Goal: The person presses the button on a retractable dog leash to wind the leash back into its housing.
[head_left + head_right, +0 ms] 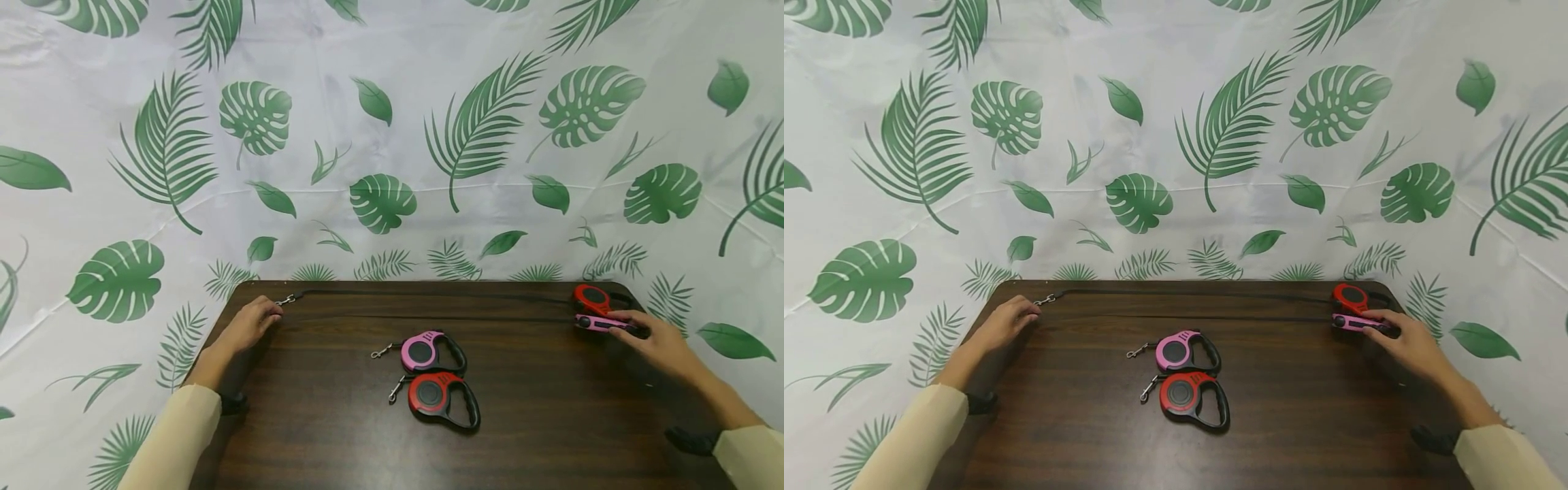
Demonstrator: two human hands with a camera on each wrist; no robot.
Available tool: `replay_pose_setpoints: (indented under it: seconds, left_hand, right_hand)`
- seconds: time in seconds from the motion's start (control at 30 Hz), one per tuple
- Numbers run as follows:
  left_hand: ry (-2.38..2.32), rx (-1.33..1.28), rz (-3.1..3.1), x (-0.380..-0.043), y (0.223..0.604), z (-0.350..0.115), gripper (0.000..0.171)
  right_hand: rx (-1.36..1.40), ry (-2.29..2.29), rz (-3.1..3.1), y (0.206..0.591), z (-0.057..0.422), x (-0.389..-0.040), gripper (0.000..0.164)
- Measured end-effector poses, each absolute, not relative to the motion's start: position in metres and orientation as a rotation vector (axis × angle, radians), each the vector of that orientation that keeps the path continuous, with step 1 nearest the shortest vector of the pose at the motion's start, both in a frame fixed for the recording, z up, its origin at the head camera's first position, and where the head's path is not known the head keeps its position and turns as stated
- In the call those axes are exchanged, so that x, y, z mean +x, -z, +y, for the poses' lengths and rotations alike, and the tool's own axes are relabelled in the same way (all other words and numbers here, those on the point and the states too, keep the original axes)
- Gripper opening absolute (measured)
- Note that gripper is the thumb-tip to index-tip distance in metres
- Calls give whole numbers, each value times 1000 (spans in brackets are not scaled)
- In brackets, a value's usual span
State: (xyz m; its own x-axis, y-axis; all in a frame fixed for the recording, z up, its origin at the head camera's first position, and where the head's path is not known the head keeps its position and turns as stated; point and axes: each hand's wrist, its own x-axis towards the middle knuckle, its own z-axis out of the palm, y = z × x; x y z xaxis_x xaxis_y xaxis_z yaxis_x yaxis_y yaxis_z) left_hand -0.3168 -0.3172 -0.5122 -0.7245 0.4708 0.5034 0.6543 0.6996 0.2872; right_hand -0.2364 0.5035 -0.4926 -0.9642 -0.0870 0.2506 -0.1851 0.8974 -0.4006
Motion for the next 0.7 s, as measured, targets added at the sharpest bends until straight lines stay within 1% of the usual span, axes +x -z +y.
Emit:
replay_pose_setpoints:
  seconds: [0.17, 0.5, 0.7]
  left_hand:
    - [650, -908, -2466, -315, 507, -319, 13]
    - [661, -939, -2433, -310, 496, -324, 17]
    - [683, -903, -2459, -303, 489, -325, 15]
  right_hand:
    - [108, -700, -2845, 485, 501, -238, 48]
    - [43, -857, -2898, 477, 501, -241, 51]
    - [33, -981, -2888, 472, 507, -240, 46]
